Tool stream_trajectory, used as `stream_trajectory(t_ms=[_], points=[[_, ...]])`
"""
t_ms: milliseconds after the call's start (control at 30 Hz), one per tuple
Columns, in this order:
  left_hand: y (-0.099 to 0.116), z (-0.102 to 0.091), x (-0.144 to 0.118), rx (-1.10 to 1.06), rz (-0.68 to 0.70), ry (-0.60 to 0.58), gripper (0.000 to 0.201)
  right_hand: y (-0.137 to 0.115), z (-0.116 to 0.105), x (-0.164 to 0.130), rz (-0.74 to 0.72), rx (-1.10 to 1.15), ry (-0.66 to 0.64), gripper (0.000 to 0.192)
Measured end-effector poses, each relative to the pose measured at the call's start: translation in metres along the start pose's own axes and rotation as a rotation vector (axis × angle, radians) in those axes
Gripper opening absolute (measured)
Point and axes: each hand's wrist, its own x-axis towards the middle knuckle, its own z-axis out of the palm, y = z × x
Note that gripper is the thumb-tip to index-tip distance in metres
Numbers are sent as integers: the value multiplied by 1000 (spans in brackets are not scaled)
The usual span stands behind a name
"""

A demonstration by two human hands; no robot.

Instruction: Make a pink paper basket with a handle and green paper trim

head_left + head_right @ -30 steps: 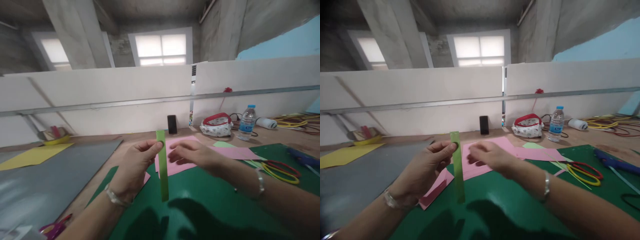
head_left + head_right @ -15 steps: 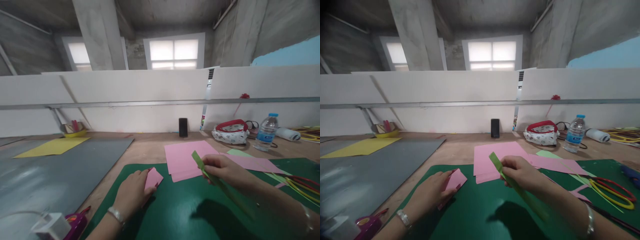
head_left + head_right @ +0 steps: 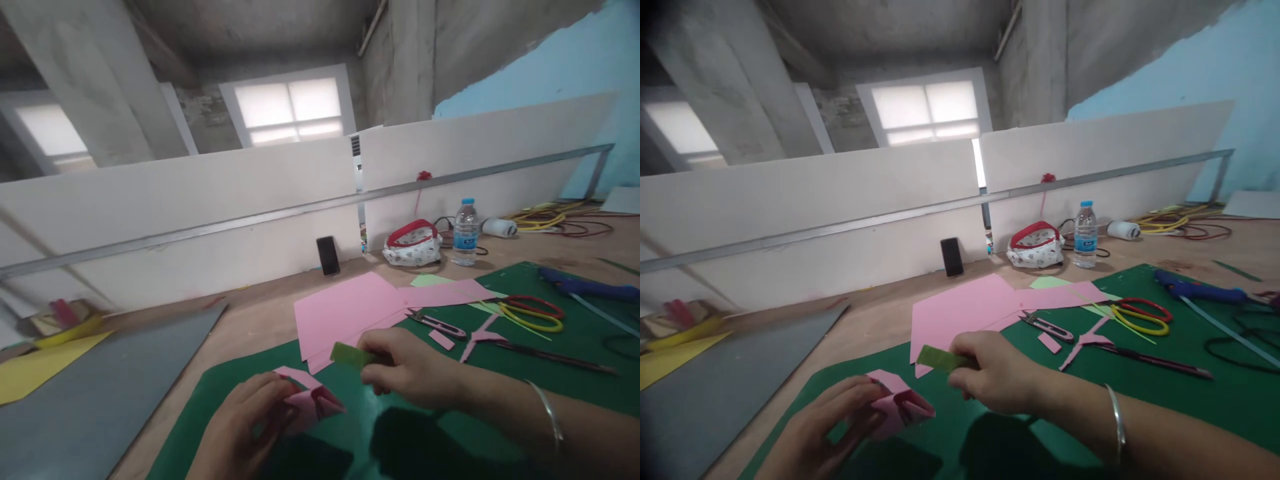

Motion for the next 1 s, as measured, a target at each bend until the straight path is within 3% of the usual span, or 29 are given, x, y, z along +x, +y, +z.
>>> stream_trajectory(t_ms=[167,333,633,800,1000], points=[[7,4,5,-4,287,64,10,-3,13,-5,39,-7,43,21],[7,7,11,247,424,138,11,0,20,-4,27,-7,84,23],[-15,40,3,386,506,234,27,10,20,-1,24,-66,120,18],[-20,54,-8,478,560,192,73,16,24,3,31,-94,128,15],[-39,67,-14,514,528,201,66,7,16,2,35,-15,46,16]])
